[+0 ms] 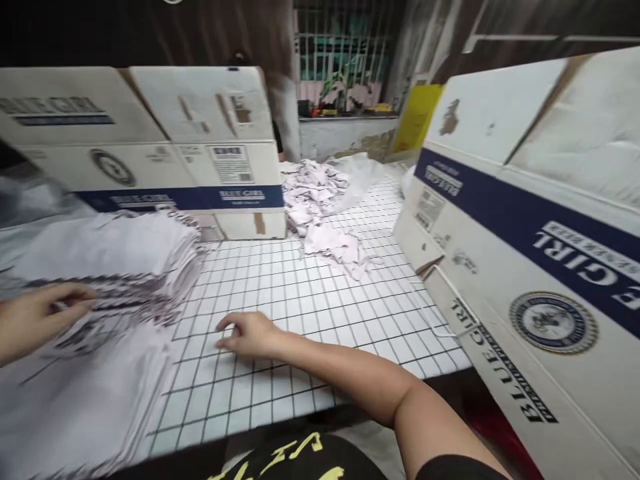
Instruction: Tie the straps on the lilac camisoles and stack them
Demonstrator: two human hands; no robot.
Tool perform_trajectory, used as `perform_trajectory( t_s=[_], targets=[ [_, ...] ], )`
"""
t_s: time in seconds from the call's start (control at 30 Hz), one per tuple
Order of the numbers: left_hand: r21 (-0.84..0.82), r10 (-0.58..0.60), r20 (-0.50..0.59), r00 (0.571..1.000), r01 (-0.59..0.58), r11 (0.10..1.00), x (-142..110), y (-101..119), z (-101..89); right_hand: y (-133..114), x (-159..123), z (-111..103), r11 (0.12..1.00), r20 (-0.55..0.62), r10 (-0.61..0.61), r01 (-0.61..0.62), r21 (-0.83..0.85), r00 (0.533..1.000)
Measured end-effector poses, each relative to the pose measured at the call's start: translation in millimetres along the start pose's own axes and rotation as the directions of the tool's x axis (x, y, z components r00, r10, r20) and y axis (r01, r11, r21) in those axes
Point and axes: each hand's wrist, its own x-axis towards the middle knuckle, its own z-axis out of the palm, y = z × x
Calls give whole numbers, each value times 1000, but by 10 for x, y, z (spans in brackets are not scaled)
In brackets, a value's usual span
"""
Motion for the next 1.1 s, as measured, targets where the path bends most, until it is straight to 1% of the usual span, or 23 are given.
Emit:
perform_trajectory(
  t_s=[0.03,0.07,0.1,0.13,0.2,0.23,0.27,0.33,0.4,0.43,0.5,0.53,0.57,0.63,0.67,0.73,0.8,0.83,0.87,0.9,0.97,1.03,1.1],
  targets=[
    [37,23,-33,999,-21,999,220,318,198,109,-79,-363,997,-173,18,-31,-76,985],
    [39,59,4,998,-59,997,429,674,433,222,-159,-736,986,-341,39,-92,-142,939],
    [-4,128,64,990,-128,992,629,1050,699,336,-229,-1105,962,-511,60,-185,-199,858],
    [-51,189,126,974,-184,982,821,1425,989,445,-279,-1456,925,-663,71,-297,-236,746],
    [-91,265,115,957,-256,963,1174,2109,1597,627,-307,-2053,884,-788,53,-396,-248,613],
    [-77,277,108,955,-270,960,1328,2397,1890,691,-286,-2285,854,-820,40,-446,-269,571],
    [-55,291,87,953,-287,956,1461,2640,2156,733,-248,-2469,828,-828,31,-479,-292,559],
    [6,314,53,948,-315,949,1663,2990,2560,751,-156,-2716,783,-818,32,-523,-337,575],
    [38,330,45,943,-331,943,1779,3159,2747,695,-104,-2833,780,-788,32,-508,-365,615],
    [42,330,48,943,-332,942,1801,3178,2756,648,-113,-2848,789,-778,18,-487,-375,628],
    [46,316,44,948,-318,947,1752,3097,2640,545,-215,-2783,815,-754,-17,-427,-391,657],
    [43,308,42,950,-310,950,1671,3003,2534,498,-304,-2696,833,-724,-38,-378,-403,688],
    [29,305,45,951,-306,952,1546,2879,2412,457,-413,-2573,852,-674,-61,-313,-419,736],
    [-17,301,78,951,-300,954,1182,2568,2153,401,-659,-2246,883,-511,-109,-153,-444,852],
    [-40,297,119,947,-294,955,960,2398,2031,383,-783,-2067,891,-407,-125,-78,-448,905],
    [-71,273,271,923,-264,962,505,2067,1820,363,-998,-1761,901,-195,-87,-7,-434,977],
    [-93,231,452,861,-212,973,134,1795,1669,352,-1132,-1610,910,-58,10,-34,-413,998],
    [-112,219,510,832,-188,976,7,1694,1619,348,-1158,-1605,912,-51,41,-58,-406,998],
    [-132,216,536,816,-172,976,-75,1619,1590,343,-1154,-1638,912,-91,46,-79,-402,995],
    [-150,223,528,820,-168,974,-115,1570,1581,337,-1122,-1697,911,-155,25,-86,-403,988],
    [-177,251,450,857,-191,966,-95,1544,1628,328,-996,-1828,902,-246,-46,-65,-427,968],
    [-162,274,379,884,-229,960,-3,1584,1741,335,-838,-1900,883,-178,-63,-28,-469,982],
    [-100,264,370,891,-245,964,92,1645,1869,362,-708,-1892,862,-44,22,-41,-505,999]
  ],
)
